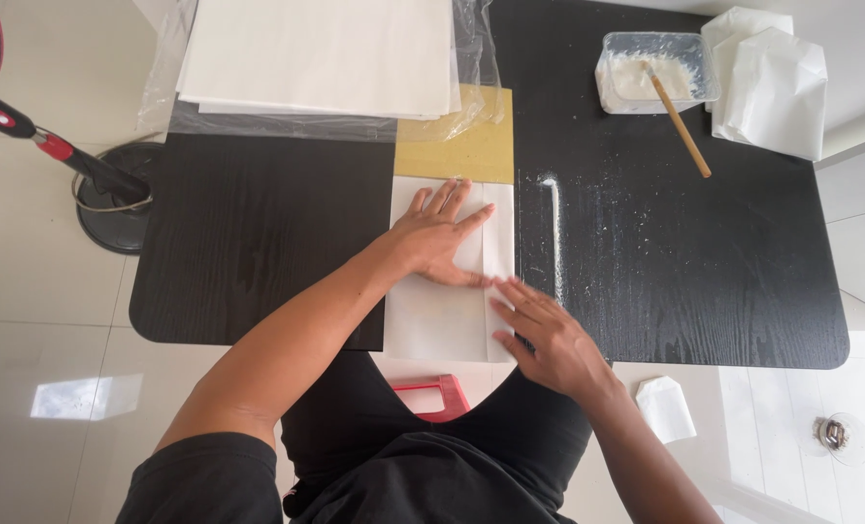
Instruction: Manually assembling bags by folding paper and applying glue with a brush.
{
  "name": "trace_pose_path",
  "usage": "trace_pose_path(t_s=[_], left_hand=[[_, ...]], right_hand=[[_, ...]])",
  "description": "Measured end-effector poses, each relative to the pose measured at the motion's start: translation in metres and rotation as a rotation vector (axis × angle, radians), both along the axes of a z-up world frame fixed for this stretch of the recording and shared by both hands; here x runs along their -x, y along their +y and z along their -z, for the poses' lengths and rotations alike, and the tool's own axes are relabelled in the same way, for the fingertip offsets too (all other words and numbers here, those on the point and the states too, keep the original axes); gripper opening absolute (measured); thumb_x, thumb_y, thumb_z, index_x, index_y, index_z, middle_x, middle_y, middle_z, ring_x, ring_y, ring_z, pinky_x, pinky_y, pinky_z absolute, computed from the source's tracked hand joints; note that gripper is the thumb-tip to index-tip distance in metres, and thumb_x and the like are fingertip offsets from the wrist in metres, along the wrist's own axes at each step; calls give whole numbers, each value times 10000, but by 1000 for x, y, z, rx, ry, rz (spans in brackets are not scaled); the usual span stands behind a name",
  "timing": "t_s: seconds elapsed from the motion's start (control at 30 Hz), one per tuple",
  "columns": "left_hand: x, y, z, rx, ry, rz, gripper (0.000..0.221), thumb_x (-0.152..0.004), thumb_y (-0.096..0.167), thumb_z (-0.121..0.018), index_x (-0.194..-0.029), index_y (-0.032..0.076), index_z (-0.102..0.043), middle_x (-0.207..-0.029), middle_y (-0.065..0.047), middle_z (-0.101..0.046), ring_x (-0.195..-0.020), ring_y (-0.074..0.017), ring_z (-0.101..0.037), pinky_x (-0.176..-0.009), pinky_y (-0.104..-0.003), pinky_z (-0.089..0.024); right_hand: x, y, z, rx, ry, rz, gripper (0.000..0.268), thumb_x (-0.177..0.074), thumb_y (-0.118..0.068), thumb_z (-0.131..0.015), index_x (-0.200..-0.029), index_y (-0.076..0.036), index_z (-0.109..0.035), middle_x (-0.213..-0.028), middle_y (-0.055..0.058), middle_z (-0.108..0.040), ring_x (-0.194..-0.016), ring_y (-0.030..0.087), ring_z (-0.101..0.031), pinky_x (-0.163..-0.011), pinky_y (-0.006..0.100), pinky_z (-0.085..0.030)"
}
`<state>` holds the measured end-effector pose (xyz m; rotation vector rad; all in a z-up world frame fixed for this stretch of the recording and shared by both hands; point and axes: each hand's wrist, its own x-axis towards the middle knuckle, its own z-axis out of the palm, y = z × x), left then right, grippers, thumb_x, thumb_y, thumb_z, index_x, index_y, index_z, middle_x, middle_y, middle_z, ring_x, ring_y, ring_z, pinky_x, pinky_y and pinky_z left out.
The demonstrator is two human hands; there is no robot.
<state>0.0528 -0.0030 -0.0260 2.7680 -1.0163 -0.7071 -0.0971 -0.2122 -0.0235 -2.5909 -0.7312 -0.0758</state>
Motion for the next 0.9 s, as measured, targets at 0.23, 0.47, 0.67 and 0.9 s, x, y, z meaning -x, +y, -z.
trace_pose_path(t_s=[0.23, 0.47, 0.67, 0.9], left_hand=[[3, 5, 3, 51, -59, -15, 921, -859, 852, -359, -1615, 351, -198, -1692, -156, -109, -1574, -312, -75, -1231, -536, -109], [14, 9, -17, 114, -73, -28, 1133, -719, 970, -421, -1600, 269, -295, -1683, -194, -154, -1567, -344, -108, -1236, -527, -85], [17, 10, -21, 153, -83, -30, 1157, -698, 953, -500, -1593, 245, -311, -1686, -205, -138, -1568, -345, -101, -1242, -540, -57], [17, 9, -17, 153, -102, -36, 1204, -641, 980, -500, -1592, 269, -302, -1690, -183, -141, -1570, -326, -104, -1246, -542, -59]], right_hand=[[-1, -11, 16, 110, -18, 112, 503, -866, -411, -788, -1314, -199, -707, -1468, -6, -621, -1530, 335, -329, -1193, 475, -361], [3, -11, -3, 107, 168, 112, 748, -704, -530, -854, -1346, -191, -676, -1473, -55, -610, -1564, 338, -225, -1263, 472, -267], [-3, -13, -11, 78, 249, 115, 643, -763, -486, -840, -1326, -210, -693, -1447, -79, -627, -1542, 287, -288, -1268, 449, -277], [-45, -11, -5, 188, 138, 143, 474, -979, -449, -632, -1388, -211, -654, -1500, -67, -576, -1555, 283, -257, -1268, 420, -250]])
